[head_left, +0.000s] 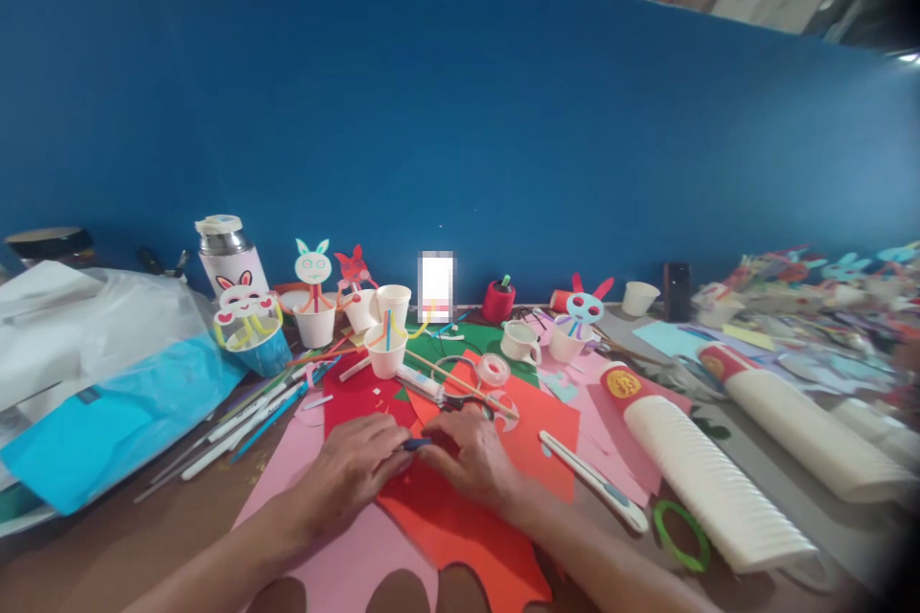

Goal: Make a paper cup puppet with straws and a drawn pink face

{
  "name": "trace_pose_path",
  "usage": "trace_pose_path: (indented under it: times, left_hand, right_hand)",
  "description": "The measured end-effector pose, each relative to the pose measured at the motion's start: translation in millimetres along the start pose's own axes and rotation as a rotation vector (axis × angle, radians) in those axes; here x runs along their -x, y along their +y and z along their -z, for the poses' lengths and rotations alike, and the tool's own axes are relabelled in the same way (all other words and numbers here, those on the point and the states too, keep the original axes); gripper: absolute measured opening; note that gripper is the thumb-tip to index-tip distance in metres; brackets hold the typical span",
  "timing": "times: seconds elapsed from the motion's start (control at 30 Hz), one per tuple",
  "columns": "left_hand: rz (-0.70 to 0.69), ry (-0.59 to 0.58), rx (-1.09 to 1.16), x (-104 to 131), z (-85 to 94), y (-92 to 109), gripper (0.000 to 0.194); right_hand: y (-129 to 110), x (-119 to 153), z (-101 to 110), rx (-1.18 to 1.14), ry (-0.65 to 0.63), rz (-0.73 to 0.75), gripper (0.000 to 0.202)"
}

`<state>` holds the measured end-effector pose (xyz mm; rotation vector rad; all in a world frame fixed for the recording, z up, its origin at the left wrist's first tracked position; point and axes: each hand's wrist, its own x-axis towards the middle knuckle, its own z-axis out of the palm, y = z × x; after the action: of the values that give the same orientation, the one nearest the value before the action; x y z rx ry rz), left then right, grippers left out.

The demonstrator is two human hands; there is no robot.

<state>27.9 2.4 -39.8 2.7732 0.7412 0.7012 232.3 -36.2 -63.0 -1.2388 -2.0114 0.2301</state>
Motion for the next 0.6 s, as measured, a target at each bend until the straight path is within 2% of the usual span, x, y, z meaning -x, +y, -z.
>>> trace_pose_path:
  times: [0.1,0.27,0.4,0.6]
  left_hand:
    - [0.002,-0.018,-0.024,0,-0.2,2,0.029]
    - [0.058,-0.02,-0.033,-4,8.5,2,0.027]
    - [0.127,-0.05,0.051,-6,17.6,3,0.037]
    - [0.175,-0.088,0.053,-7,21.8,9,0.037]
  right_hand:
    - [-2,-1,-1,-0.06,-0.041,-0.02,0.022]
    - [-2,-4,3,-0.23,0.014,-0.151,0.018]
    - [2,-5,6,-0.355,0.079,-0.267,0.016]
    - [3,-5,4,-0.464,0.071,-0.337,0.016]
